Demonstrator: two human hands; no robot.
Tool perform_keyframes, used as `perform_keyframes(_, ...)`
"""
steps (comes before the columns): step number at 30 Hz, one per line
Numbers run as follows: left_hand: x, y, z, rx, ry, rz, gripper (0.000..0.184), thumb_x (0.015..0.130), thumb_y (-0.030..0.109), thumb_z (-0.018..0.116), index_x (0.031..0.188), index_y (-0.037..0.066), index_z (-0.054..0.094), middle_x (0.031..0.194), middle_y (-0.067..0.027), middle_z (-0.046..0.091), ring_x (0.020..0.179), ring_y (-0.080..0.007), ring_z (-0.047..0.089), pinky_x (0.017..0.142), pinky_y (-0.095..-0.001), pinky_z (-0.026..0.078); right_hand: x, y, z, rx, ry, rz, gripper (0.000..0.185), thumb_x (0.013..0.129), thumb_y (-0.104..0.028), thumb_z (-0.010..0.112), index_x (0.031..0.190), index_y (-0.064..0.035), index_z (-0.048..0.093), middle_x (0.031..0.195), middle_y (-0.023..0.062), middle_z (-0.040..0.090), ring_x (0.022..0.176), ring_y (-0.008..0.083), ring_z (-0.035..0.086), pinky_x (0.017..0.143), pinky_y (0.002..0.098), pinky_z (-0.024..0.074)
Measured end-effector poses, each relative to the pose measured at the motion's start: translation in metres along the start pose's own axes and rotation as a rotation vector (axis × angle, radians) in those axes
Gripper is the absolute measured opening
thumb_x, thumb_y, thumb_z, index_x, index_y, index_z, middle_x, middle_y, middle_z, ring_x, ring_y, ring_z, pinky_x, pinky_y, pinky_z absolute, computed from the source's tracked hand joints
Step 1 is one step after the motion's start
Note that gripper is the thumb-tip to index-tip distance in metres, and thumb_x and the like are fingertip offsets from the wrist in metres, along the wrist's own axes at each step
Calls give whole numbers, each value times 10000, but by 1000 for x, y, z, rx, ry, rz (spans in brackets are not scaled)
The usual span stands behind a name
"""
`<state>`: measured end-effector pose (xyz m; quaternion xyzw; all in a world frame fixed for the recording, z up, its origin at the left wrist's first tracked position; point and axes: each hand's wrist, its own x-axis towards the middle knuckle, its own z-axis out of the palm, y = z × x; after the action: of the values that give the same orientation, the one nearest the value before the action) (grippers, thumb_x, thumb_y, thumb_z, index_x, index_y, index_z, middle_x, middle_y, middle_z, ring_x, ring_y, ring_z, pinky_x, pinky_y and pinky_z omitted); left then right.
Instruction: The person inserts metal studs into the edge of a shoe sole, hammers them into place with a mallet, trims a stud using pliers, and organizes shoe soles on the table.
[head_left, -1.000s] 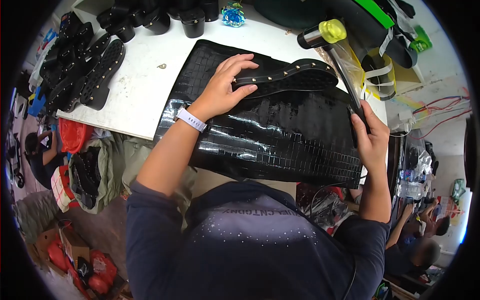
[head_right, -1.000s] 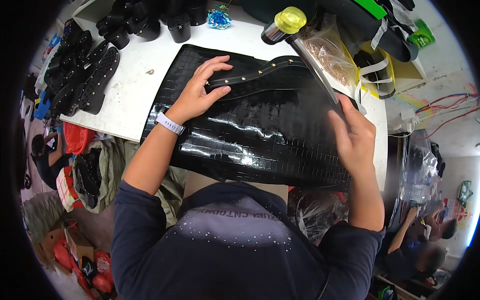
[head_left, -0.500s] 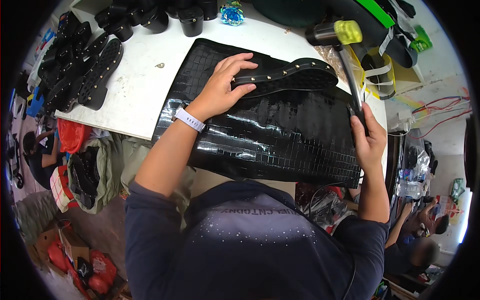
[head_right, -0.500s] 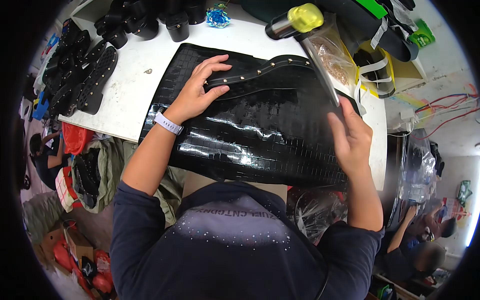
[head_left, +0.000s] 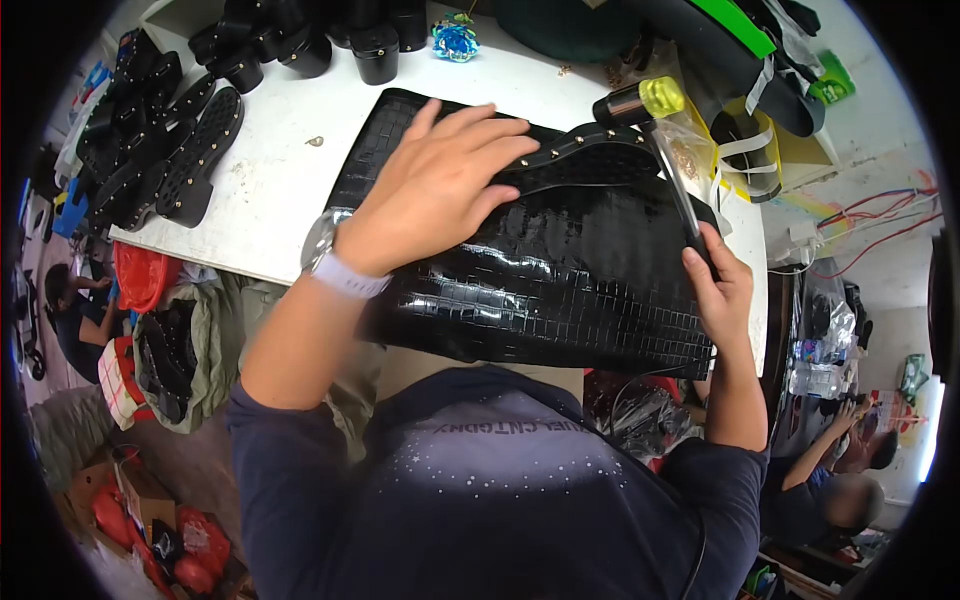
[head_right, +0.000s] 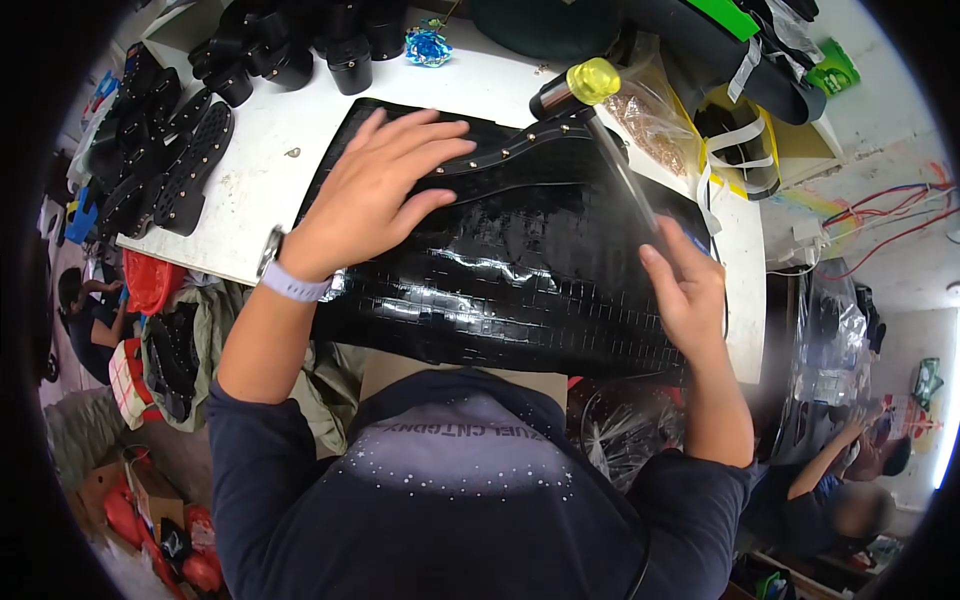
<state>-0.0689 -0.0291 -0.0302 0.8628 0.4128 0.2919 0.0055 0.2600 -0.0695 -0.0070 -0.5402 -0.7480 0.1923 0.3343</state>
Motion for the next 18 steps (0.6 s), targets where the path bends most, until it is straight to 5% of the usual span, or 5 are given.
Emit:
perform_keyframes(4, 25, -3, 44, -32, 46, 8, 372, 832, 149, 657, 1195, 131, 582, 1239, -64, 587, 1202, -269, 511, 1055, -555, 313, 0, 18, 11, 23, 4, 21, 313, 869, -106, 621, 1142, 45, 591, 820, 114, 649, 742, 124, 568, 716, 253, 453)
perform_keyframes(11, 28, -5, 60, -45, 142, 23, 199, 829, 117, 648, 1025, 108, 617, 964, -39, 634, 866, -250, 617, 838, -394, 449, -8, 23, 12, 47, -59, 83, 279, 884, -130, 604, 1129, 5, 601, 750, 83, 622, 679, 105, 539, 656, 253, 443)
perform_keyframes(18, 31, -5, 60, -33, 109, 12, 127, 834, 107, 640, 954, 97, 599, 940, -43, 627, 811, -255, 603, 771, -373, 442, -4, 24, 18, 64, -78, 14, 270, 890, -124, 594, 1133, -7, 601, 796, 100, 642, 705, 109, 555, 678, 255, 451)
